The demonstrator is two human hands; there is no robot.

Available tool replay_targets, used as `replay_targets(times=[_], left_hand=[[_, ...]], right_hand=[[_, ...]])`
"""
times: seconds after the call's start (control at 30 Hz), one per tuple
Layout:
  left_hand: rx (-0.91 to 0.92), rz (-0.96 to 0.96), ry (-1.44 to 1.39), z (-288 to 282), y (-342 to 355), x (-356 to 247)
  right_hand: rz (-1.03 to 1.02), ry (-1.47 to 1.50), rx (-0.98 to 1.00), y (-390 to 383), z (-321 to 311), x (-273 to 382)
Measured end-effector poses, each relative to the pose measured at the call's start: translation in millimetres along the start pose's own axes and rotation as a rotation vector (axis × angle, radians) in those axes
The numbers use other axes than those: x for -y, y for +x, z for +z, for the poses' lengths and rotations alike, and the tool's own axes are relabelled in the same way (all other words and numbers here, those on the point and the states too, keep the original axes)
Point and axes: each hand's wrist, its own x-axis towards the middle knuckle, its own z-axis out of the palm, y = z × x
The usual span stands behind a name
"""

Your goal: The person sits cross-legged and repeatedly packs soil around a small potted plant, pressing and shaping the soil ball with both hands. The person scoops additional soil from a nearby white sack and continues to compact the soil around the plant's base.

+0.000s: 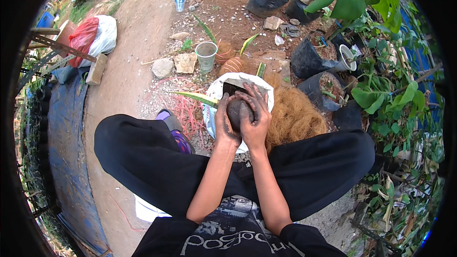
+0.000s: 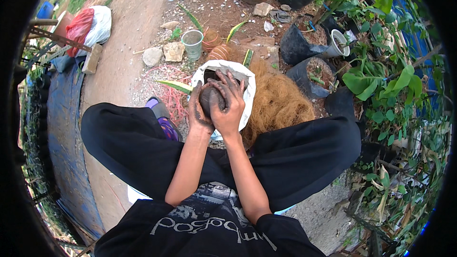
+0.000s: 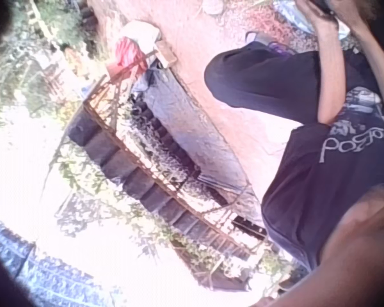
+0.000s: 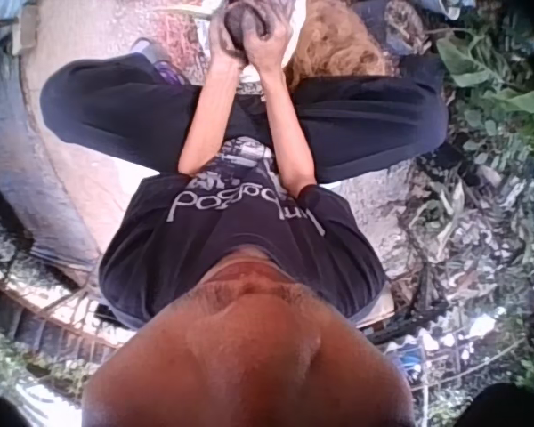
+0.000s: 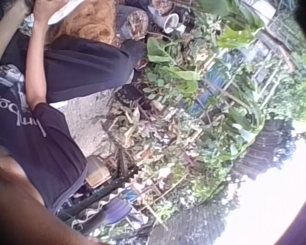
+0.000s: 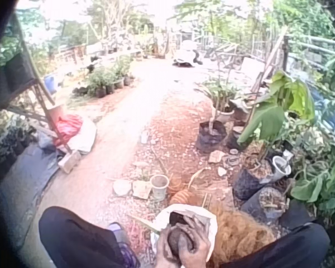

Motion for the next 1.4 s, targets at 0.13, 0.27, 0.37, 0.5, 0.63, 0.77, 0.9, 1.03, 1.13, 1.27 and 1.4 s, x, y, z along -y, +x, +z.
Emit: replay_targets(times=[0.13, 0.27, 0.37, 0.5, 0.63, 0.77, 0.9, 1.03, 1.13, 1.27, 1.4], left_hand=[[-0.052, 0.055, 0.002, -0.8, 1.5, -2.3], [0.003, 0.199, 0.075, -3.1, 5.0, 2.3], [0.067, 0.300, 0.181, -8.6, 6.2, 6.6], [0.089, 0.507, 0.438, -14.4, 8.3, 7.3], [0.083, 0.762, 0.751, -7.4, 13.5, 10.1], [-0.120, 0.214, 0.312, -2.0, 7.3, 5.0], [-0.039, 0.015, -0.039, -3.8, 6.7, -2.4], [-0.073, 0.201, 0.107, -6.5, 6.3, 0.8], [0.041, 0.255, 0.143, -6.9, 4.8, 3.2], [0.223, 0.431, 0.389, -5.3, 6.0, -1.1], [0.049, 0.776, 0.884, -2.9, 10.0, 3.3]], right_hand=[[0.242, 0.625, -0.009, -3.7, 7.9, 1.5], [0.422, 0.802, -0.072, -3.6, 13.9, -0.1], [0.632, 0.762, -0.103, -1.2, 12.4, -0.6], [1.043, 1.159, -0.057, 0.8, 7.3, -1.0], [0.904, 1.025, -0.175, -3.9, 12.4, -0.2], [0.342, 0.458, -0.201, -4.6, 10.9, -2.8], [0.099, 0.435, -0.086, -2.6, 6.9, -5.4], [0.322, 0.629, -0.153, -3.4, 16.1, -1.7], [0.443, 0.668, -0.095, -3.2, 17.9, -1.2], [0.782, 1.327, -0.070, 1.4, 8.4, -5.5], [0.733, 1.015, -0.155, -3.9, 10.9, -4.9]])
